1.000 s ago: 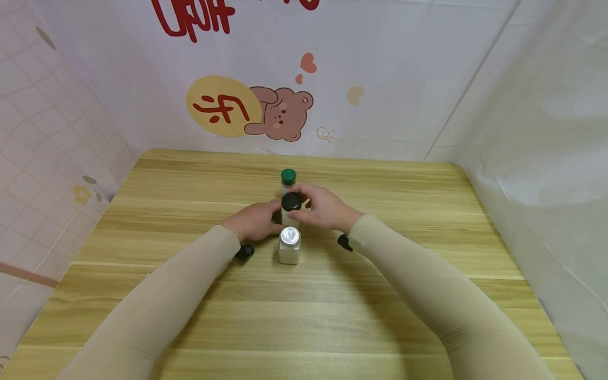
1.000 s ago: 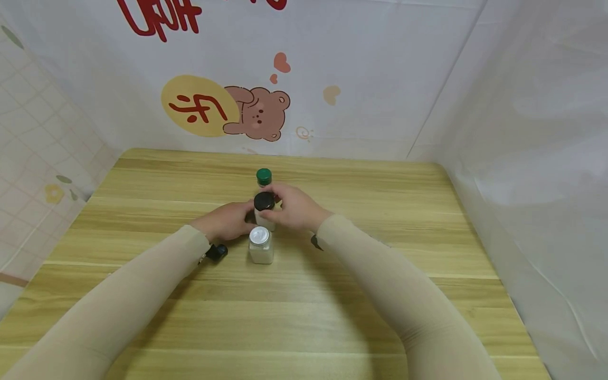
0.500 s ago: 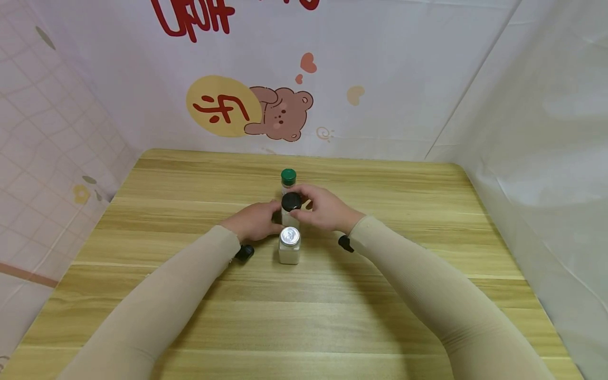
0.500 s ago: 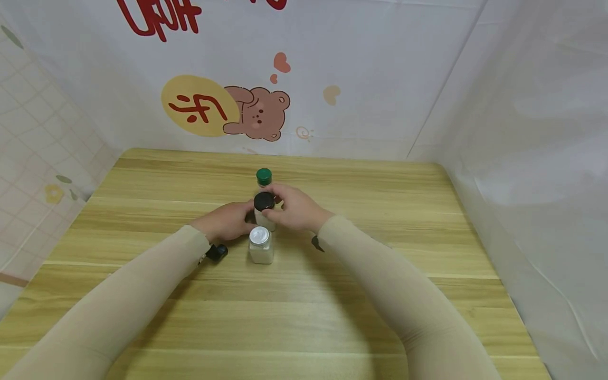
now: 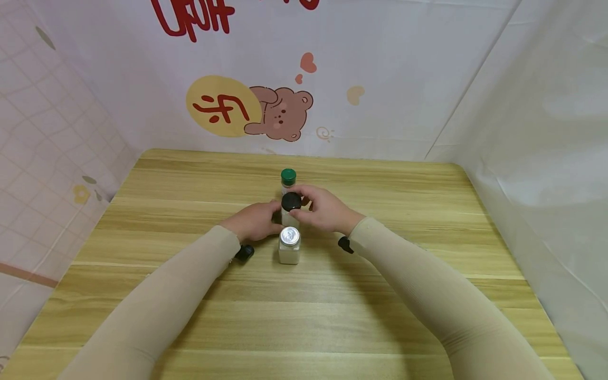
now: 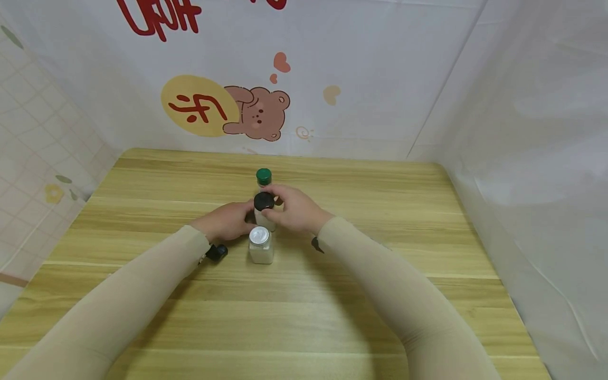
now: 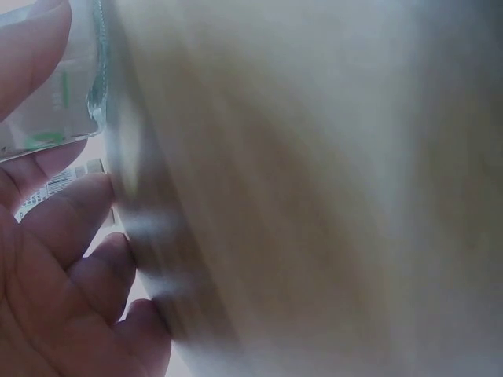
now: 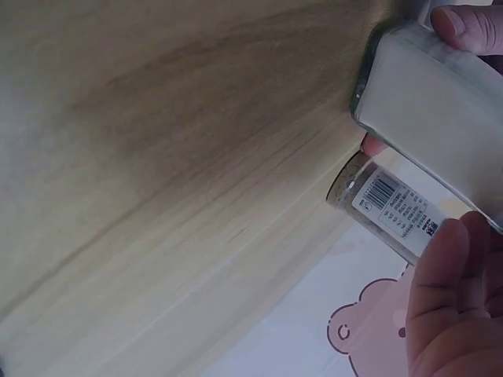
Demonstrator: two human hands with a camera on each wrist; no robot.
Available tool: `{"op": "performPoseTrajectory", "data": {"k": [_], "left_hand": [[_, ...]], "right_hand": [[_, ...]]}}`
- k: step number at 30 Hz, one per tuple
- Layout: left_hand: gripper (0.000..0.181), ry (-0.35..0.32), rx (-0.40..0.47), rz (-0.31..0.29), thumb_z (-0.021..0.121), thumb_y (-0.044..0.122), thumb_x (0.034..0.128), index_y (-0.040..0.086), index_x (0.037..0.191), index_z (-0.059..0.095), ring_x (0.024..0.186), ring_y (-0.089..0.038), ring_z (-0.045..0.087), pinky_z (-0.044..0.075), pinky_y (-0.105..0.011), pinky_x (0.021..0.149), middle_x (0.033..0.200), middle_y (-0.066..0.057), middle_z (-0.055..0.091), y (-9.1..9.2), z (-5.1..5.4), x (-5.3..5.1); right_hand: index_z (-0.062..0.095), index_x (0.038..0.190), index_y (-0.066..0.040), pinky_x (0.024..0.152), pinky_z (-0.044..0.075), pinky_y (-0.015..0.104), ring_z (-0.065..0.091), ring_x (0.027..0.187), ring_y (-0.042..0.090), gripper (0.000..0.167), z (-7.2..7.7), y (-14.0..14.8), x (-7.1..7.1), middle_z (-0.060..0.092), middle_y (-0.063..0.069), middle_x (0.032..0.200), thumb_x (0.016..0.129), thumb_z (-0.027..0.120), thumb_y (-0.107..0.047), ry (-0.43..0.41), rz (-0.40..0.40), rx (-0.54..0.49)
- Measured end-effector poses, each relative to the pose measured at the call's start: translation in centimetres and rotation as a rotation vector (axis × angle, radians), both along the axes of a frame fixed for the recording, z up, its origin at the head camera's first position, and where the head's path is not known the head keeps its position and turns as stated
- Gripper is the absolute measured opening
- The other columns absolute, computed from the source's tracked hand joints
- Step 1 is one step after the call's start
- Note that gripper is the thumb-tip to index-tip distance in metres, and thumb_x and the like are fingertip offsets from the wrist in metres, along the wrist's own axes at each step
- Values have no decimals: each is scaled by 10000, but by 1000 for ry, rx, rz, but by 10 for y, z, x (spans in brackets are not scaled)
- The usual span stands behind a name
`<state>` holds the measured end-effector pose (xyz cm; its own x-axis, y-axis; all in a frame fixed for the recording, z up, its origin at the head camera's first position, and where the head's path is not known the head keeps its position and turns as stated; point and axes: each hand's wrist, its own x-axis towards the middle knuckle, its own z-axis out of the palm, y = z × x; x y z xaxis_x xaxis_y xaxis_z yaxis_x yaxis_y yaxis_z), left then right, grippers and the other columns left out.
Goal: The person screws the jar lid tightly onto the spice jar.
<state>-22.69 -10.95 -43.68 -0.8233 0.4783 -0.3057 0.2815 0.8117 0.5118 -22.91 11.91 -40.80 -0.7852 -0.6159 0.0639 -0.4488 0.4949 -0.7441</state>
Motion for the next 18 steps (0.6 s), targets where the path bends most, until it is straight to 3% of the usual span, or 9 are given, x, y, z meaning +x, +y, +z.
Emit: {"op": "performPoseTrajectory", "data": {"k": [6,13,18], "left_hand": [[645,2,4,1,702,422,1010,266,1584,453,1453,-321,525,401,-537,1222,1540,-103,576,0,-1,0],[634,2,-1,4,701,418,1012,249,1575,464,1447,-313,532,412,-529,1216,1535,-101,578,0,1,1],[613,11,-8,-2,698,411,1015,246,1562,475,1441,-312,539,416,-526,1211,1522,-97,588,0,1,1]], "right_hand": [[598,1420,-101,700,538,274,646,859,196,480,-2,-1,0,679,68,1286,979,749,-215,2,-22,10],[509,1512,-62,719,580,291,718,760,186,568,0,-1,3,628,134,1308,999,713,-196,-70,-16,-22],[563,1465,-97,725,581,277,716,730,159,483,1,-1,4,635,126,1333,1005,695,-162,-85,-9,-42]]}}
